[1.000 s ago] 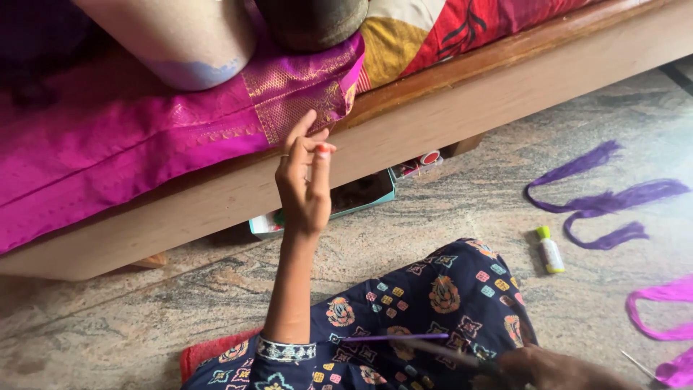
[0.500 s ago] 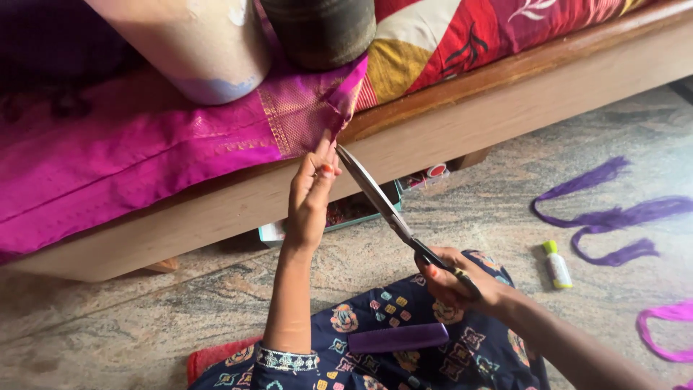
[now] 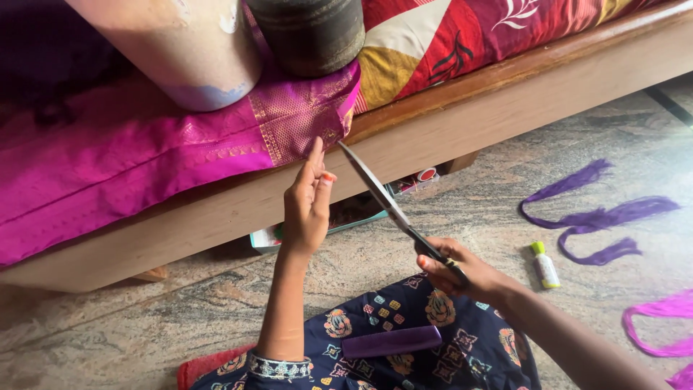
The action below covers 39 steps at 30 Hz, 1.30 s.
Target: Creating handmade decorations using yarn, fabric, and tools like scissors and a needle.
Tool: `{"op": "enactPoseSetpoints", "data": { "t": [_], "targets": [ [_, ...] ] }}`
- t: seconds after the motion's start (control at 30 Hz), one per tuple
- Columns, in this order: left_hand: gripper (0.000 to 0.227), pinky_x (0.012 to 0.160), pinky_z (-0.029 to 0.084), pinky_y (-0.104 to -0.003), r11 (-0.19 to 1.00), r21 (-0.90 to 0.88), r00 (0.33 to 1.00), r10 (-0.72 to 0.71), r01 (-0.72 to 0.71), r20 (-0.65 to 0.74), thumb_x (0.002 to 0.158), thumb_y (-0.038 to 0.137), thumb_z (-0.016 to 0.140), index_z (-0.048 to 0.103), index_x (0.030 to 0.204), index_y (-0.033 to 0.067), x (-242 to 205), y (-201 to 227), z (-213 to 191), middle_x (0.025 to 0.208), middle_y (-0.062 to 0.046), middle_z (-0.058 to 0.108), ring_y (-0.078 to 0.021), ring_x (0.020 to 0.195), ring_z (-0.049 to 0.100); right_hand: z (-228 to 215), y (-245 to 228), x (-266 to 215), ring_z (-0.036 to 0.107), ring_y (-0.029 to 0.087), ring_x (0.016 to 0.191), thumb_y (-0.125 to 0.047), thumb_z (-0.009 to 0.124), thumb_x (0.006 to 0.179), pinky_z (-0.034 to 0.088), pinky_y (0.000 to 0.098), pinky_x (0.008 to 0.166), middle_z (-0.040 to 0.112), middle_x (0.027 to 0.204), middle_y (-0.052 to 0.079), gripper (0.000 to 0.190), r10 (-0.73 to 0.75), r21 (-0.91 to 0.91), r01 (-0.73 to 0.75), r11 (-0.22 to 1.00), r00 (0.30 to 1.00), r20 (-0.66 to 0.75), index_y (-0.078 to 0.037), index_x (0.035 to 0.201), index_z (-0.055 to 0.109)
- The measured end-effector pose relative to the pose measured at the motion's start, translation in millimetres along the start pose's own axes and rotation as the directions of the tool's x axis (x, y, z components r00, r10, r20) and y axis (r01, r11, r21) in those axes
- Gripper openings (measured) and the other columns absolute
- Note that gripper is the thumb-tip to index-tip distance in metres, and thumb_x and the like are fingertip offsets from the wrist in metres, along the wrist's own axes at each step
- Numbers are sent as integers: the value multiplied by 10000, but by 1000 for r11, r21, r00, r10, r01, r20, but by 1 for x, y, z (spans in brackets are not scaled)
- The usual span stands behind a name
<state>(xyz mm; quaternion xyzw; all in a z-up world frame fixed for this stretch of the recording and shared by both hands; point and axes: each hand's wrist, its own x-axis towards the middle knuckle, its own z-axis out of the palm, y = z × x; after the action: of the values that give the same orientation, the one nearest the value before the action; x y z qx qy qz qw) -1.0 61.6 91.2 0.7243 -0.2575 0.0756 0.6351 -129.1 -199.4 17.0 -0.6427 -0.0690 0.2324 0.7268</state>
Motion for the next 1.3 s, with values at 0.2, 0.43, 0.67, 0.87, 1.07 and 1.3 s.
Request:
{"op": "enactPoseSetpoints", "data": {
  "t": [0.2,0.43,0.67,0.87,1.07,1.3],
  "targets": [
    [78,1043,506,-426,827,508,941,328,-241,-87,929,61,609,671,945,17,-5,-10,15,1413,-331,551,-398,1262,597,-13,4,-3,463,79,376,-526,694,846,367,246,325,464,501,-47,429,62,-73,-86,994,959,-278,-124,848,543],
    [270,733,548,-276,933,-252,851,-341,256,-399,963,282,660,693,1000,17,14,-39,17,1046,-151,763,-182,798,714,13,-83,70,572,73,478,-363,815,843,469,228,410,627,630,5,363,-384,-298,244,923,646,-660,-80,817,589],
    [308,746,553,-259,853,-429,859,-436,299,-268,943,287,708,744,1103,26,45,-27,14,986,-89,793,-129,807,729,50,-151,151,615,51,574,-232,935,813,486,223,509,669,657,15,377,-654,-534,390,750,319,-686,-35,838,615],
    [181,831,568,-313,862,-429,857,-418,270,-300,945,149,717,775,983,-18,41,-41,17,946,-118,800,-151,822,739,40,-127,177,608,86,604,-95,884,849,483,256,537,682,706,40,255,-709,-652,278,705,240,-664,-12,901,649],
    [168,881,586,-322,847,-457,879,-411,271,-242,952,159,727,751,976,-5,41,-46,14,945,-117,794,-157,855,746,-3,-120,171,711,118,660,-1,829,835,538,228,537,737,775,80,233,-571,-408,415,813,438,-694,-61,870,606],
    [170,892,567,-337,804,-523,858,-456,284,-236,940,176,725,743,986,13,45,-54,20,944,-98,790,-159,875,737,-28,-115,175,738,187,697,50,783,895,562,261,553,700,780,138,309,-555,-196,552,811,617,-558,-68,887,497]
  ]
}}
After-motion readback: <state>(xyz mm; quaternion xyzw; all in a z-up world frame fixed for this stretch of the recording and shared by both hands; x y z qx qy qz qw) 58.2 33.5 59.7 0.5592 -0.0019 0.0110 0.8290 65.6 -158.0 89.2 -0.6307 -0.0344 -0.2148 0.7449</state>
